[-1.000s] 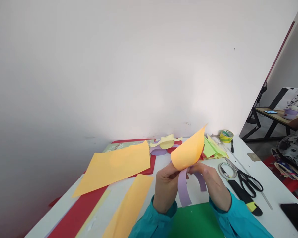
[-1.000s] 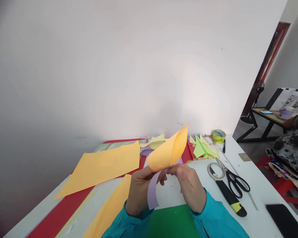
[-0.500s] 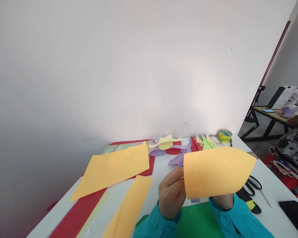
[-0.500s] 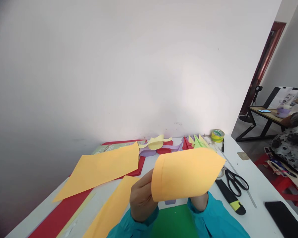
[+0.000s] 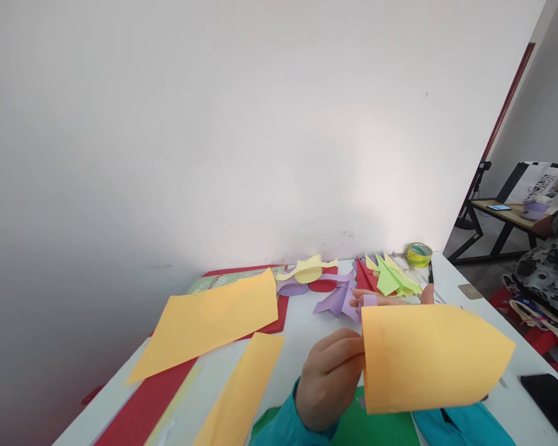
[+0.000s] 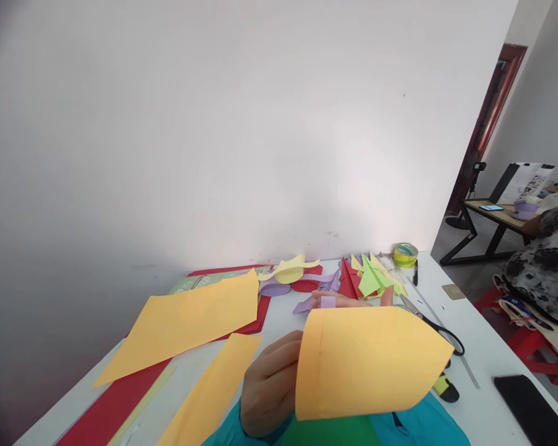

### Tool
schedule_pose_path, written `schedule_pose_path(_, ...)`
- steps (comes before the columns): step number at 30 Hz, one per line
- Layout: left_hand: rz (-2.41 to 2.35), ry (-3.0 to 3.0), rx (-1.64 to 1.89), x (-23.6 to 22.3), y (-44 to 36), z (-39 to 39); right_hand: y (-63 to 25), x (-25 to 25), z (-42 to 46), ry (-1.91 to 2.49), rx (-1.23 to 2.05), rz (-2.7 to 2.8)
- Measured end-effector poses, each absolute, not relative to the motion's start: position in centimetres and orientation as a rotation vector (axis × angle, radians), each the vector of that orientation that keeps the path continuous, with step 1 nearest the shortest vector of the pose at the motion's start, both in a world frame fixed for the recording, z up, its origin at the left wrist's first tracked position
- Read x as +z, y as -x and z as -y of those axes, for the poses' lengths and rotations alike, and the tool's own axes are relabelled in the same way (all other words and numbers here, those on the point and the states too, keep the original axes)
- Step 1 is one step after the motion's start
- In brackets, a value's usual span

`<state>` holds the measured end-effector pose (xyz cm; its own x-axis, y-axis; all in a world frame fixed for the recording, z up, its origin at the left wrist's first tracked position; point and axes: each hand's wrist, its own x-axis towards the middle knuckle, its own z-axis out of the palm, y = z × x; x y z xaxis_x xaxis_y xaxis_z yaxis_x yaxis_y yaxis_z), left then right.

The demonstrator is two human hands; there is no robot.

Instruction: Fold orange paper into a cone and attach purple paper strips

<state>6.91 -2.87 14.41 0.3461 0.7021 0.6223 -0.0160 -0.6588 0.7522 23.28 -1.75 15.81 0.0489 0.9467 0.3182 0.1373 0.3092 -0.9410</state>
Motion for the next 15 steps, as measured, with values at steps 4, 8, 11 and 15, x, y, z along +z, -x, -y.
schedule_pose_path(4,-0.477,-2.154,1.380,13.9,-7.2,2.9,-22.9,16.3,2.4,0.710,1.509,1.010)
schedule_pose_path(8,-0.324,-2.416,1.485,13.6,-7.2,2.6,-23.0,15.6,1.7,0.471,1.693,0.852)
schedule_pose_path(11,-0.318,-2.452,1.540,13.8,-6.9,2.4,-23.3,15.2,1.0,0.405,1.734,0.845)
schedule_pose_path(15,-0.404,-2.294,1.641,14.1,-6.4,2.7,-23.2,15.0,0.6,0.520,1.686,0.958)
